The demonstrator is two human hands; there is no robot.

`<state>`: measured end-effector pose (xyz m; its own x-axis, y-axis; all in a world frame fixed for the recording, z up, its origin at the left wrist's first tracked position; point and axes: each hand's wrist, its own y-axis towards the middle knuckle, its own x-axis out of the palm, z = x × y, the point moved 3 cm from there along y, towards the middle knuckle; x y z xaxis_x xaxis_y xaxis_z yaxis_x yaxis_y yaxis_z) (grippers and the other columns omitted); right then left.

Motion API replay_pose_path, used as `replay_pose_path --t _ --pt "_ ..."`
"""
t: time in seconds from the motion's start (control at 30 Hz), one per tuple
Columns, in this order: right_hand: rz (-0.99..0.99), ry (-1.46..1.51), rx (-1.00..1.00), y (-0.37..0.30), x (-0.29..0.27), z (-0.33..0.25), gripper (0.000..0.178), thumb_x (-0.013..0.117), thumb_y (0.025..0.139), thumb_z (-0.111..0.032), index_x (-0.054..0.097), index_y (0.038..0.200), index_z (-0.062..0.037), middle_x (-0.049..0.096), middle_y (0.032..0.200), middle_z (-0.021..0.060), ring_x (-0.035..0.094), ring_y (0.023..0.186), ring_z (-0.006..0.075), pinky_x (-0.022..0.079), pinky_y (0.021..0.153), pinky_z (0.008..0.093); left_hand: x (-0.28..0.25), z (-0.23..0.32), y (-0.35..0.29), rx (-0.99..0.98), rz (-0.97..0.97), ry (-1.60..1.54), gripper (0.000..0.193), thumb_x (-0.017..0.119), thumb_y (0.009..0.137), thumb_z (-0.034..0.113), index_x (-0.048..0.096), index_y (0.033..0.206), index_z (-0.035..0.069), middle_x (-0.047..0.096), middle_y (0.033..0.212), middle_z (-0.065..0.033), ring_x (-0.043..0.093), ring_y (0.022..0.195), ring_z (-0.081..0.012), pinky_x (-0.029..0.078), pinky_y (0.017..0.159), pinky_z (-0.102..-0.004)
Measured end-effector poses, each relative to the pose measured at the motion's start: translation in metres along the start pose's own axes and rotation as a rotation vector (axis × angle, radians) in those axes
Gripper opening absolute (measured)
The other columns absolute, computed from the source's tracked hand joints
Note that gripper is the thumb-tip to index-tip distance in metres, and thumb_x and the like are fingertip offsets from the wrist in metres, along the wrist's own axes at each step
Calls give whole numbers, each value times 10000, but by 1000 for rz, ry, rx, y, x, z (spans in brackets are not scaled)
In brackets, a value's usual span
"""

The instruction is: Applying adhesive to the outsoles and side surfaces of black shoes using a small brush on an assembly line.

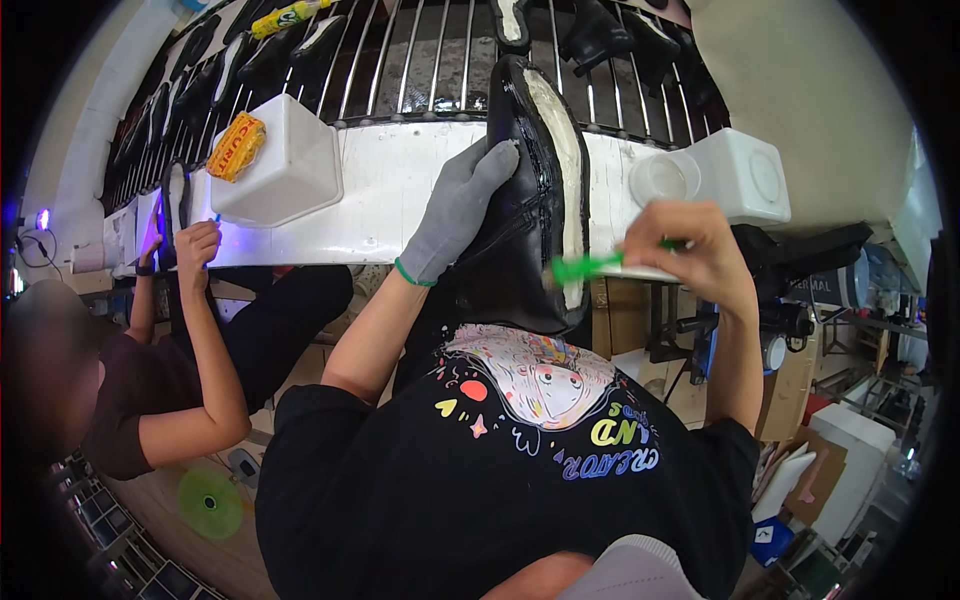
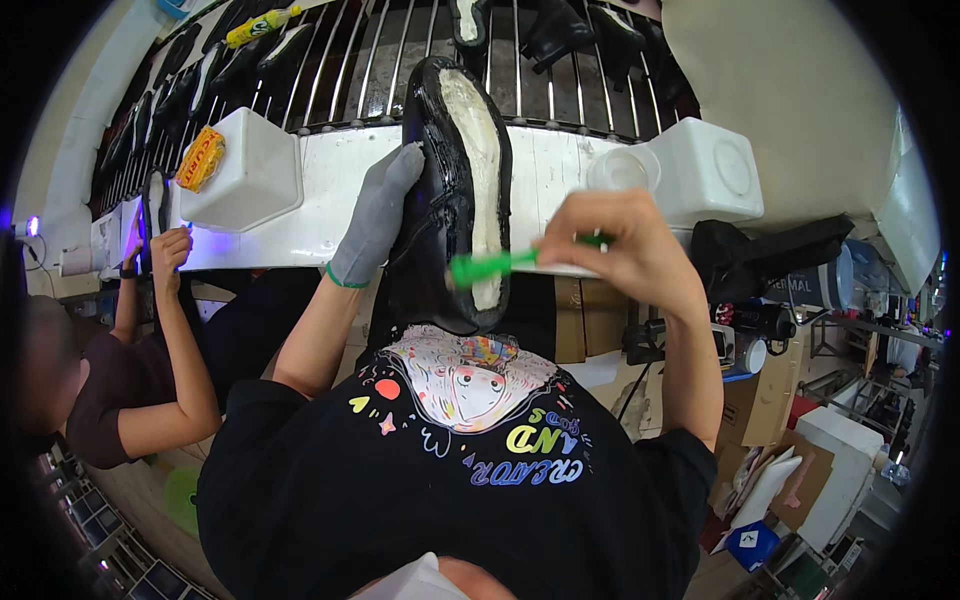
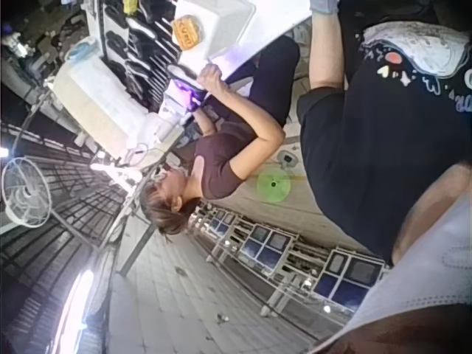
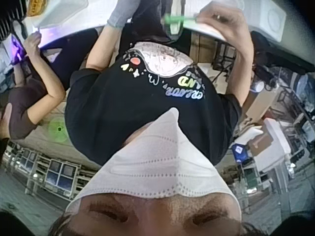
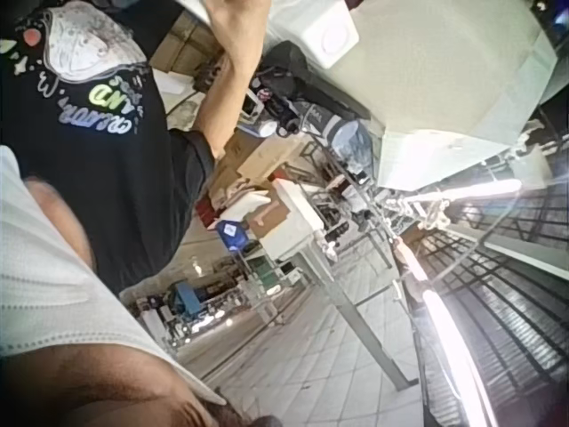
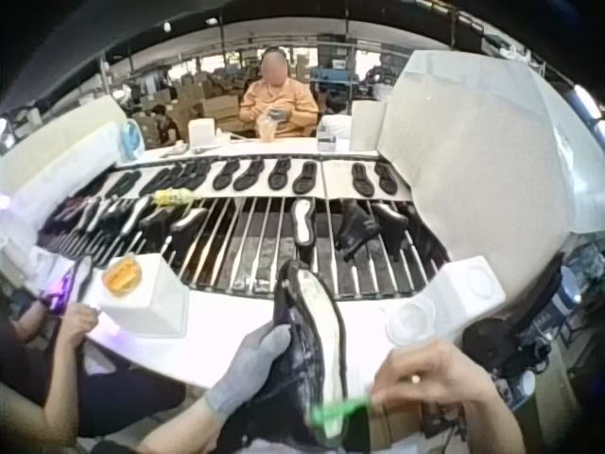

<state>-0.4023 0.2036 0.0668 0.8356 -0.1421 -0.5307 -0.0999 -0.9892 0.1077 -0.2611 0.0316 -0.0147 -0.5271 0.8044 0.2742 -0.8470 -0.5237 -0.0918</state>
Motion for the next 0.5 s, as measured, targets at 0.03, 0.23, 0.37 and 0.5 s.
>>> replay_pose_path --t 0.03,0.23,0.37,0.5 --pt "-2 -6 10 4 -1 4 81 740 726 -40 682 767 0 657 721 55 604 665 136 448 596 260 1 0 1 18 -13 -26 512 513 921 418 559 1115 -54 608 922 -41 547 810 -72 455 756 -227" --pt "210 -127 3 15 -11 11 69 722 762 -61 687 793 -10 653 717 37 528 610 85 369 531 238 0 -2 6 -18 10 -8 512 501 930 417 568 1107 -58 619 942 -53 555 831 -83 455 777 -236" --pt "21 -45 60 4 -2 6 106 738 734 -32 639 744 6 642 708 48 540 614 100 377 530 247 -5 -3 8 -43 38 -6 523 494 933 417 571 1129 -62 626 964 -61 561 844 -91 455 792 -238" --pt "-29 19 39 1 1 4 131 745 725 -27 619 727 10 646 716 64 548 603 123 388 542 261 -7 -11 12 -106 43 16 560 496 927 439 573 1154 -68 630 995 -74 572 863 -105 457 813 -240"
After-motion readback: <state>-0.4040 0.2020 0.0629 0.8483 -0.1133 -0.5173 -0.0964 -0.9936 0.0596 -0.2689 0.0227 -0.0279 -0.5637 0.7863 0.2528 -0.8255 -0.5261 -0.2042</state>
